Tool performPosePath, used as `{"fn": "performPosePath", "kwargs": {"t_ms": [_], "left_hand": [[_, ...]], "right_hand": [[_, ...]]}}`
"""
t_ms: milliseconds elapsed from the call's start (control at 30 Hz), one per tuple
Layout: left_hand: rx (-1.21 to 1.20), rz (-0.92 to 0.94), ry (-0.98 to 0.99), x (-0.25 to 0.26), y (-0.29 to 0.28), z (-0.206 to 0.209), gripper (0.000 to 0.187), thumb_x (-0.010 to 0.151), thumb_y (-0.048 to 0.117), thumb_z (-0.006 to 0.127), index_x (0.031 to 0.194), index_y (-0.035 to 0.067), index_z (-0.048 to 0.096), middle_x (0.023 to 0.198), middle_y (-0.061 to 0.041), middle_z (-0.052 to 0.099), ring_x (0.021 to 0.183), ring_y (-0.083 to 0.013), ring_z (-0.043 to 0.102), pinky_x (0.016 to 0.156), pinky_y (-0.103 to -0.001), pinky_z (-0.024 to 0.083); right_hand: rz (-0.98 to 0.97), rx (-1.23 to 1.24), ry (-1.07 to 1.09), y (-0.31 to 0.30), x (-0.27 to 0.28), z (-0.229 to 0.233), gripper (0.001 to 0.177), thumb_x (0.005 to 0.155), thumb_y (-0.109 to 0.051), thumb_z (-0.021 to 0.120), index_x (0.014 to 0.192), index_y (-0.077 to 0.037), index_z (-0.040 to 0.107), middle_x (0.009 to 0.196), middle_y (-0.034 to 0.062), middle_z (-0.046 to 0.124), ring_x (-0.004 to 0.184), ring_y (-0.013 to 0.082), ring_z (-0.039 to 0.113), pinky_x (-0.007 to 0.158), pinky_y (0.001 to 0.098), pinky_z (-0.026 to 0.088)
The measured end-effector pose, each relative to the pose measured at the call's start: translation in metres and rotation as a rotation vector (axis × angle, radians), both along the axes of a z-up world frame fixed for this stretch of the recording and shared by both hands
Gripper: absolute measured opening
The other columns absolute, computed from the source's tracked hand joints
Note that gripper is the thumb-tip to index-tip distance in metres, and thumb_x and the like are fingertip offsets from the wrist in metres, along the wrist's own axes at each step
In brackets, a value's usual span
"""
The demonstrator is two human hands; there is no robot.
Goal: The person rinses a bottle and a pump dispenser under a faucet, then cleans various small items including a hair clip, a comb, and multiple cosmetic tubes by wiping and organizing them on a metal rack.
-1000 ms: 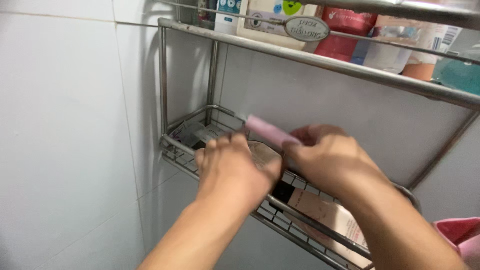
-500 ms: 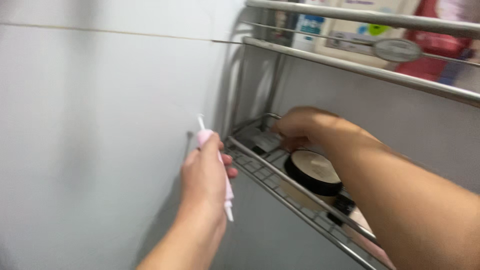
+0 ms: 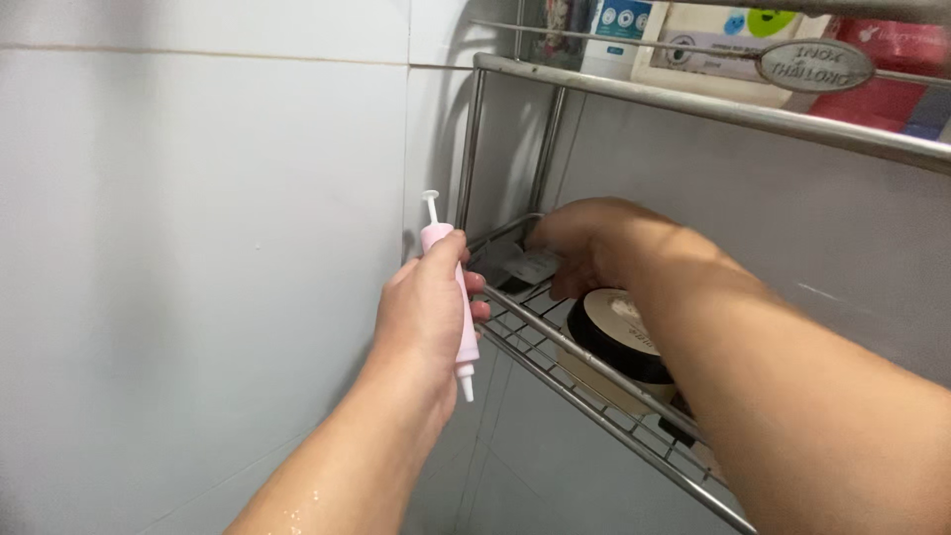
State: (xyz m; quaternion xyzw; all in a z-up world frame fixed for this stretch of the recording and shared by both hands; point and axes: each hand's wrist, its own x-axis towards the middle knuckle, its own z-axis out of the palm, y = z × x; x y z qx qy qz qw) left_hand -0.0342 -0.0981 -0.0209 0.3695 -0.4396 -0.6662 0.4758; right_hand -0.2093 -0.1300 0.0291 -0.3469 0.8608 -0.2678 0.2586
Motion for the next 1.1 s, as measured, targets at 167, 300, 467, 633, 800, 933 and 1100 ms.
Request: {"fn": "performPosePath", "kwargs": {"t_ms": [167, 300, 467, 633, 800, 933, 1100], "left_hand": [[0.042, -0.011, 0.021, -0.001, 0.0, -0.006, 0.037, 0.093, 0.044, 0.056, 0.103, 0.01, 0.065, 0.084, -0.002, 0.059, 0.071, -0.0128, 0.056, 0.065, -0.032, 0.048], [0.06, -0.009, 0.019, -0.002, -0.007, -0.012, 0.036, 0.092, 0.042, 0.056, 0.104, 0.008, 0.065, 0.085, -0.003, 0.061, 0.071, -0.0144, 0.057, 0.065, -0.033, 0.048], [0.071, -0.033, 0.016, -0.003, -0.017, -0.012, 0.037, 0.091, 0.039, 0.056, 0.108, 0.007, 0.065, 0.087, -0.005, 0.063, 0.072, -0.0147, 0.059, 0.066, -0.033, 0.051], [0.051, -0.062, -0.039, -0.007, -0.021, -0.004, 0.042, 0.091, 0.038, 0.056, 0.115, 0.005, 0.064, 0.091, -0.007, 0.065, 0.072, -0.0168, 0.059, 0.059, -0.034, 0.051], [-0.017, -0.115, -0.129, -0.008, -0.022, -0.001, 0.046, 0.091, 0.038, 0.059, 0.12, 0.003, 0.061, 0.099, -0.009, 0.067, 0.074, -0.0167, 0.059, 0.059, -0.035, 0.052], [-0.004, -0.071, -0.115, -0.01, -0.015, 0.002, 0.056, 0.088, 0.047, 0.063, 0.121, 0.002, 0.061, 0.101, -0.009, 0.066, 0.075, -0.0174, 0.062, 0.057, -0.034, 0.053], [-0.033, -0.086, -0.011, -0.01, 0.005, 0.009, 0.077, 0.079, 0.07, 0.065, 0.117, 0.003, 0.063, 0.096, -0.01, 0.066, 0.073, -0.0147, 0.063, 0.055, -0.028, 0.053]], "right_hand": [[0.033, -0.11, -0.34, -0.002, -0.013, -0.002, 0.044, 0.104, -0.021, 0.05, 0.142, 0.001, 0.053, 0.14, 0.0279, 0.063, 0.116, 0.0331, 0.074, 0.077, 0.0324, 0.058], [0.071, -0.043, -0.259, -0.017, -0.011, -0.015, 0.036, 0.105, -0.022, 0.052, 0.132, -0.001, 0.062, 0.125, 0.0243, 0.072, 0.106, 0.0261, 0.074, 0.071, 0.0322, 0.056], [0.158, -0.04, -0.266, -0.022, -0.016, -0.019, 0.031, 0.102, -0.03, 0.056, 0.121, -0.009, 0.069, 0.108, 0.0079, 0.071, 0.088, 0.0212, 0.065, 0.066, 0.0308, 0.05], [0.177, 0.008, -0.133, -0.02, -0.001, -0.021, 0.051, 0.091, -0.056, 0.066, 0.112, -0.011, 0.073, 0.103, 0.007, 0.069, 0.081, 0.0209, 0.06, 0.067, 0.0318, 0.05], [0.181, -0.147, -0.117, -0.006, -0.004, -0.015, 0.046, 0.087, -0.046, 0.073, 0.108, -0.005, 0.074, 0.101, 0.0152, 0.072, 0.083, 0.0215, 0.066, 0.073, 0.0342, 0.059], [0.231, -0.35, -0.229, 0.022, -0.01, 0.004, 0.043, 0.086, -0.04, 0.07, 0.11, -0.005, 0.069, 0.103, 0.0097, 0.069, 0.087, 0.0219, 0.065, 0.081, 0.0374, 0.059], [0.313, -0.435, -0.197, 0.077, -0.003, 0.011, 0.046, 0.085, -0.045, 0.061, 0.111, -0.008, 0.071, 0.099, 0.0125, 0.073, 0.092, 0.0222, 0.072, 0.086, 0.0343, 0.057]]}}
